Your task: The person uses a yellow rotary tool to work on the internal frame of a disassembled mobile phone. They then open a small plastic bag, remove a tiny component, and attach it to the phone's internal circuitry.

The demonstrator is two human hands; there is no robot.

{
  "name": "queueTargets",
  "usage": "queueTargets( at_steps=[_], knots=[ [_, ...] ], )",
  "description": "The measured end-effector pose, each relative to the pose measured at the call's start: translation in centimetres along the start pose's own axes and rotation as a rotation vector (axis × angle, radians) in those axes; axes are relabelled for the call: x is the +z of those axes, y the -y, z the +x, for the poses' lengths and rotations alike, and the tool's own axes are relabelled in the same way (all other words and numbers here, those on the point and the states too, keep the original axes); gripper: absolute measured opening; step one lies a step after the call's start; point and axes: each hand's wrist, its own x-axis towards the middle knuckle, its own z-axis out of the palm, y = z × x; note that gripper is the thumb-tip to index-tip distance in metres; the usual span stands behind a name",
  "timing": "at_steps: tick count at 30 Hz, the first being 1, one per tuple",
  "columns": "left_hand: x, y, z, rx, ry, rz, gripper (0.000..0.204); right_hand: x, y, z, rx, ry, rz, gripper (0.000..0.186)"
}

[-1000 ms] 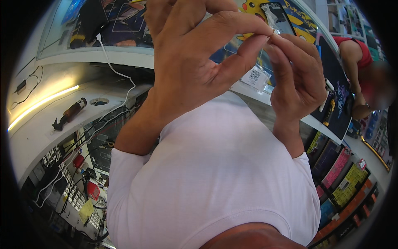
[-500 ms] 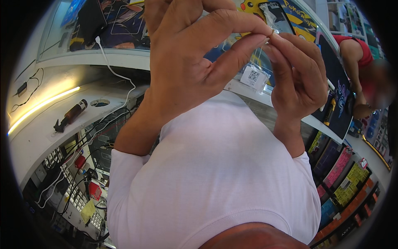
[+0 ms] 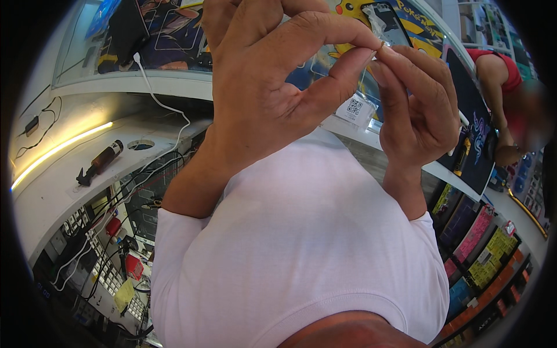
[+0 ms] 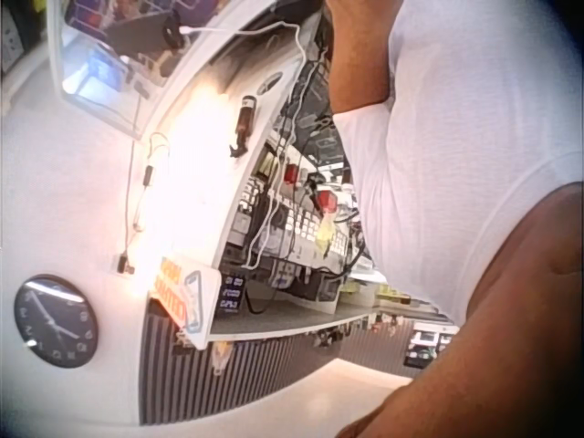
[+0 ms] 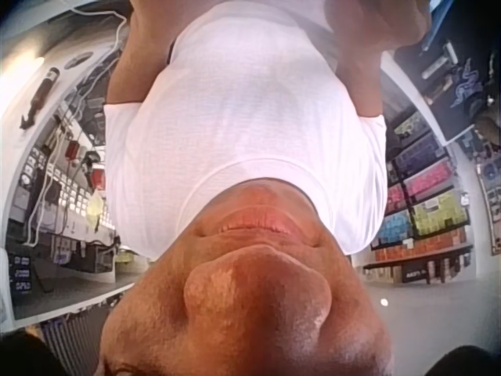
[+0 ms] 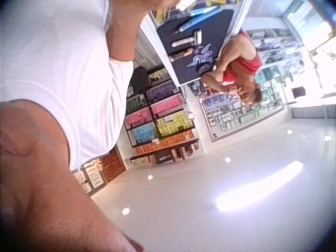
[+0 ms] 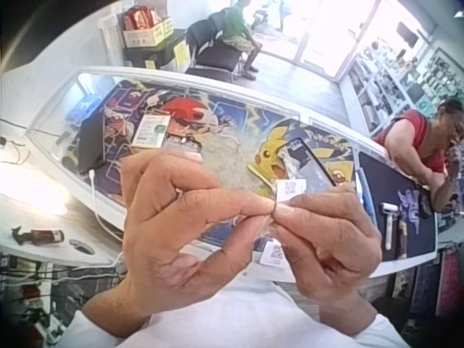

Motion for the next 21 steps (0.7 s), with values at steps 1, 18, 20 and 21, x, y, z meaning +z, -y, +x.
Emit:
queueTargets(
  at_steps=[1, 18, 20, 21],
  knots=[
    [-0.01, -0.01, 0.03, 0.003, 0.002, 0.003, 0.033, -0.01, 0.01, -0.02, 0.011, 0.002, 0.012, 0.027],
    [0.24, -0.13, 0.29, -0.089, 0.017, -0.072, 0.029, -0.15, -0.06, 0.34, 0.049, 0.012, 0.020, 0.023],
    [0.09, -0.25, 0.26, -0.115, 0.029, -0.088, 0.028, -0.13, 0.16, 0.35, 0.105, 0.016, 0.055, 0.021],
    [-0.04, -0.15, 0.30, -0.096, 0.045, -0.076, 0.028, -0.14, 0.28, 0.34, 0.151, 0.019, 0.090, 0.020]
  ],
)
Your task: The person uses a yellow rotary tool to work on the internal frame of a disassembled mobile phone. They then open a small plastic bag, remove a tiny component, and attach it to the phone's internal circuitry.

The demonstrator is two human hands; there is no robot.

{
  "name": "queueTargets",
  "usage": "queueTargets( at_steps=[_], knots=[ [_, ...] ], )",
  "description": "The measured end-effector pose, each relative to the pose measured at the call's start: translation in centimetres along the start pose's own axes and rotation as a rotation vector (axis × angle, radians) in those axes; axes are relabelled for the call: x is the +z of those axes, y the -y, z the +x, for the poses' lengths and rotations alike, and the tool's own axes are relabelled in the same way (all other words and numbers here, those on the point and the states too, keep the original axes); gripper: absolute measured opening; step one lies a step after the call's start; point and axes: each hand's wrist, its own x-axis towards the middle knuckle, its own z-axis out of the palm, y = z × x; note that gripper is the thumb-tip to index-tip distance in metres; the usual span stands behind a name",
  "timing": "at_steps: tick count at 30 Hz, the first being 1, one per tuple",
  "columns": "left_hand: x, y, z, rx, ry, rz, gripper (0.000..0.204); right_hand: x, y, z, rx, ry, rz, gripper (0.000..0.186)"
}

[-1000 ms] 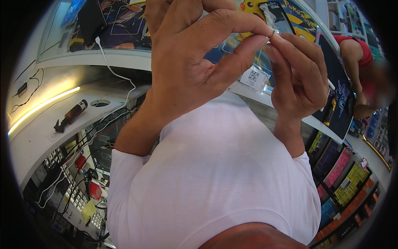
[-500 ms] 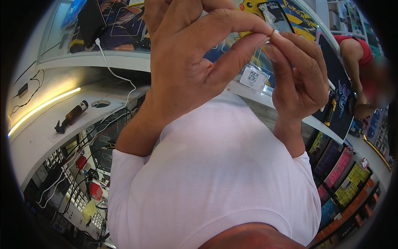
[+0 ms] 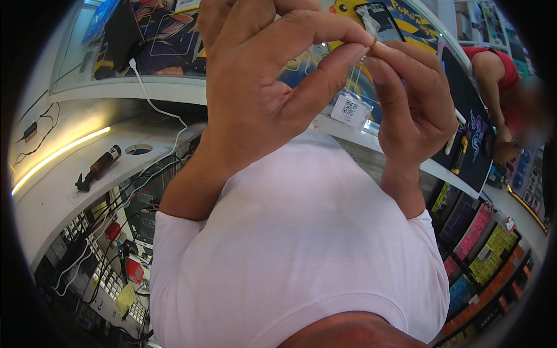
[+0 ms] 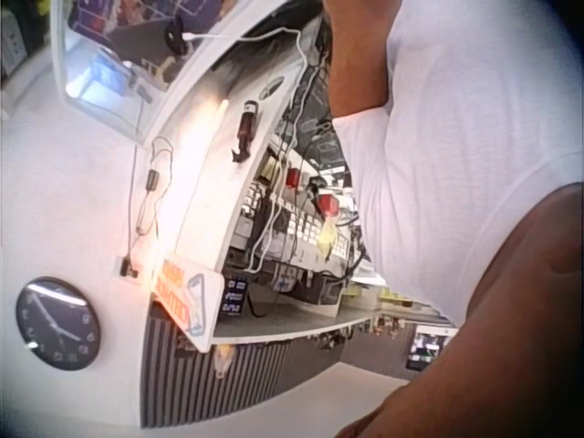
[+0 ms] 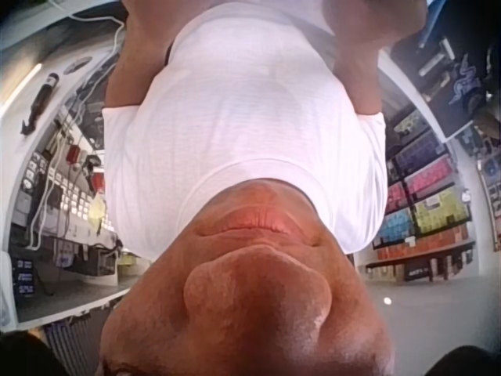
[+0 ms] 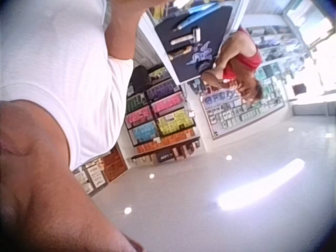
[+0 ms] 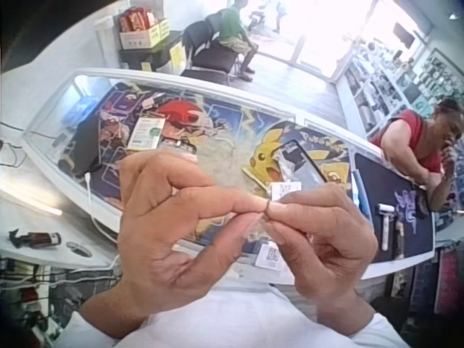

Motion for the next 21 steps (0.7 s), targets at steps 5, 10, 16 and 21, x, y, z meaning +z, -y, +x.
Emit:
queueTargets(
  at_steps=[5, 10, 16, 21],
  knots=[
    [-0.1, 0.4, -0.1, 0.030, 0.061, 0.050, 0.026, 0.3, 0.1, 0.0, 0.201, -0.015, 0.282, 0.017],
    [0.9, 1.6, -1.1, 0.042, -0.079, 0.022, 0.028, 0.5, 0.4, 0.2, 0.419, -0.044, 0.621, 0.021],
    [-0.2, 2.3, -0.2, 0.242, -0.027, 0.199, 0.035, 0.1, 0.4, 0.2, 0.566, -0.007, 0.750, 0.022],
    [-1.4, -1.1, 1.1, -0.034, 0.216, 0.227, 0.034, 0.0, -0.1, -0.1, 0.556, -0.012, 0.714, 0.025]
  ],
)
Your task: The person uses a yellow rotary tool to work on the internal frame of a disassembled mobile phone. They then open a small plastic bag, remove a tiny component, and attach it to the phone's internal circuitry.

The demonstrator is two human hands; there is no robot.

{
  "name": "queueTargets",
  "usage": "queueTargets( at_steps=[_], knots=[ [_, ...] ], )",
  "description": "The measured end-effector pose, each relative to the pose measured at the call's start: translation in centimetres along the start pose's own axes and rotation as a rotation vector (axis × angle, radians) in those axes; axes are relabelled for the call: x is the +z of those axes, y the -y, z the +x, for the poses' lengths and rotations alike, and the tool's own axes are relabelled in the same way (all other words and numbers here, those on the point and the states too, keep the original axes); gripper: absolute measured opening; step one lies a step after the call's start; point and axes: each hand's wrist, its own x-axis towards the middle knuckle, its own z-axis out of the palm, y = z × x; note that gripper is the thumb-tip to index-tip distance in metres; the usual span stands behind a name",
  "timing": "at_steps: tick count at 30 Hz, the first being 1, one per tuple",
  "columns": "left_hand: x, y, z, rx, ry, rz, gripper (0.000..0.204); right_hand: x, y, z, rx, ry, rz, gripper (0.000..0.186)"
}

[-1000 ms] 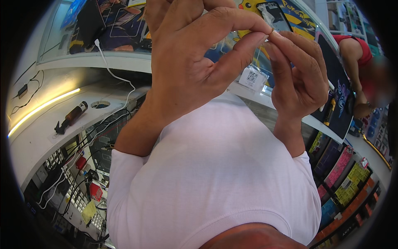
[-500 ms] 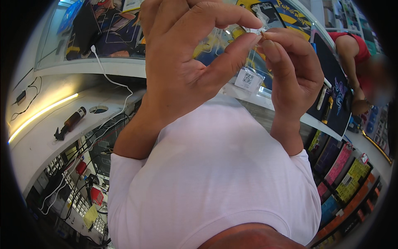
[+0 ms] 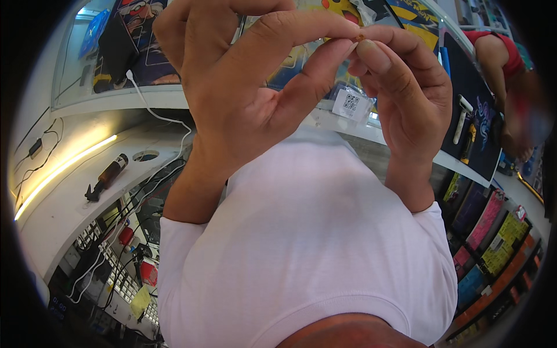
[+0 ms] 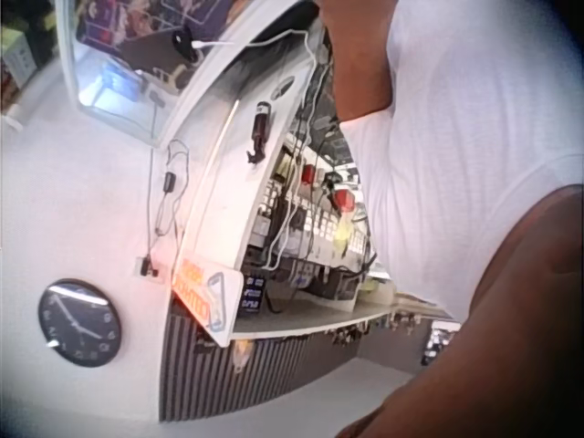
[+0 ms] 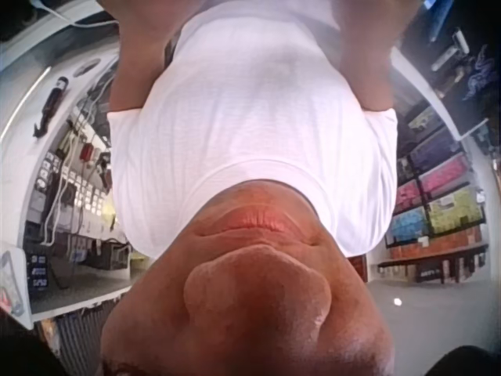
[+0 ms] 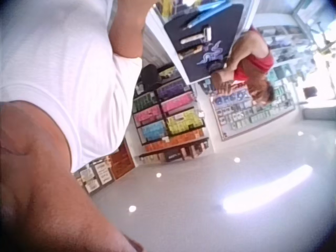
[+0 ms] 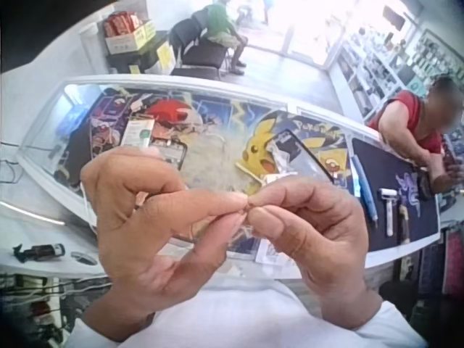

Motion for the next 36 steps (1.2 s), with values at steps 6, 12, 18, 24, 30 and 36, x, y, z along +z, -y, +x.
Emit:
queueTargets(
  at_steps=[6, 12, 18, 24, 30, 36],
  knots=[
    [0.3, -0.2, 0.0, -0.020, -0.020, 0.002, 0.033, 0.8, -0.1, -0.6, -0.085, -0.095, -0.190, 0.022],
    [2.9, 1.8, -0.8, 0.141, -0.309, -0.068, 0.031, 1.6, -0.6, -0.3, -0.341, -0.080, -0.360, 0.020],
    [2.2, 1.2, -2.5, 0.033, -0.220, -0.231, 0.027, 1.2, -0.6, 0.0, -0.547, -0.037, -0.577, 0.022],
    [2.1, 0.8, -2.1, 0.045, -0.226, -0.185, 0.026, 1.2, -0.3, -0.2, -0.602, -0.049, -0.700, 0.025],
    [2.8, 1.3, -1.8, 0.100, -0.286, -0.117, 0.030, 1.1, -0.3, -0.1, -0.642, -0.057, -0.711, 0.025],
    [3.4, 1.6, -1.7, 0.109, -0.305, -0.135, 0.031, 1.1, -0.3, -0.1, -0.636, -0.045, -0.712, 0.025]
  ],
)
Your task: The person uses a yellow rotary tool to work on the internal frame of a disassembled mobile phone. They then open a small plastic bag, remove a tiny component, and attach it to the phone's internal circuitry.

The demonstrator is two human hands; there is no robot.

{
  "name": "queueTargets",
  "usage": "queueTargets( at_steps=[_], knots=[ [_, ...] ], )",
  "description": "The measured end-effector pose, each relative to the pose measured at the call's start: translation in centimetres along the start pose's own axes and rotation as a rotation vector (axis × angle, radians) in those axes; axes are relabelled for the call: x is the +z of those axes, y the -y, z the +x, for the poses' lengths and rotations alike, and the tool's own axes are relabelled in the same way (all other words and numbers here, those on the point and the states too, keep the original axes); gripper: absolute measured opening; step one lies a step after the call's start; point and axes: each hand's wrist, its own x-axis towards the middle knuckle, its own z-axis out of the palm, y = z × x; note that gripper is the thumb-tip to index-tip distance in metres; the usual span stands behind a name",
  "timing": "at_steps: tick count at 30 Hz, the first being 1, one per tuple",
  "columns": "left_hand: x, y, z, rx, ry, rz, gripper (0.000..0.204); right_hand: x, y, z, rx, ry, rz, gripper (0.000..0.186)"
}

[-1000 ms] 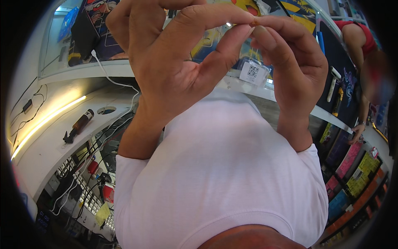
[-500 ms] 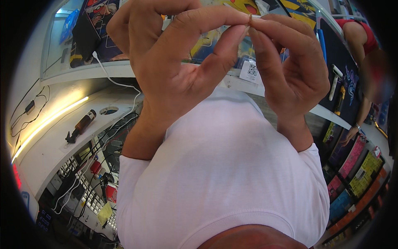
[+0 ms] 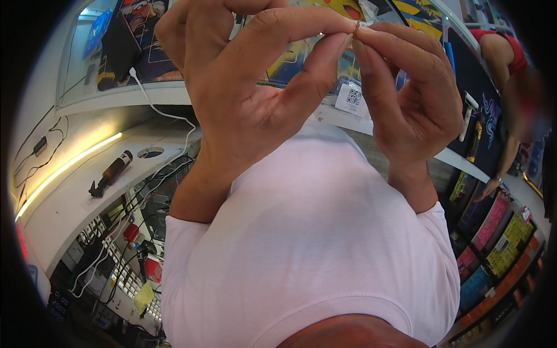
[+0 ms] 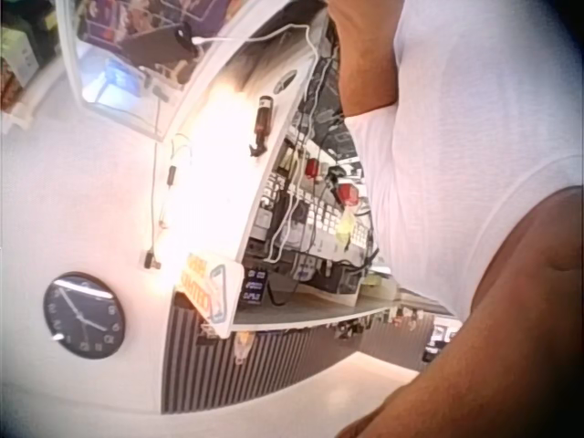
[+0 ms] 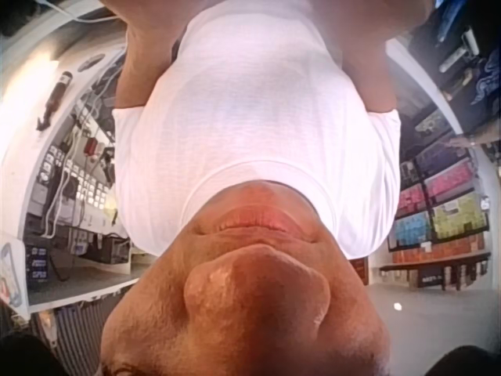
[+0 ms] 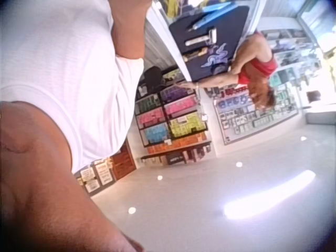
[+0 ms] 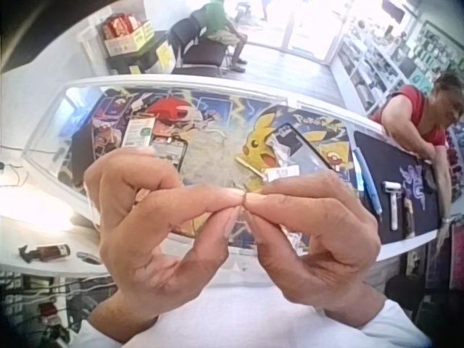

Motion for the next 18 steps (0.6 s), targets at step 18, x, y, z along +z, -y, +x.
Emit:
queueTargets(
  at_steps=[18],
  knots=[
    [-1.6, -1.3, 1.2, -0.082, 0.177, 0.042, 0.024, 0.2, 0.5, 0.0, 0.062, -0.004, 0.010, 0.021]
  ],
)
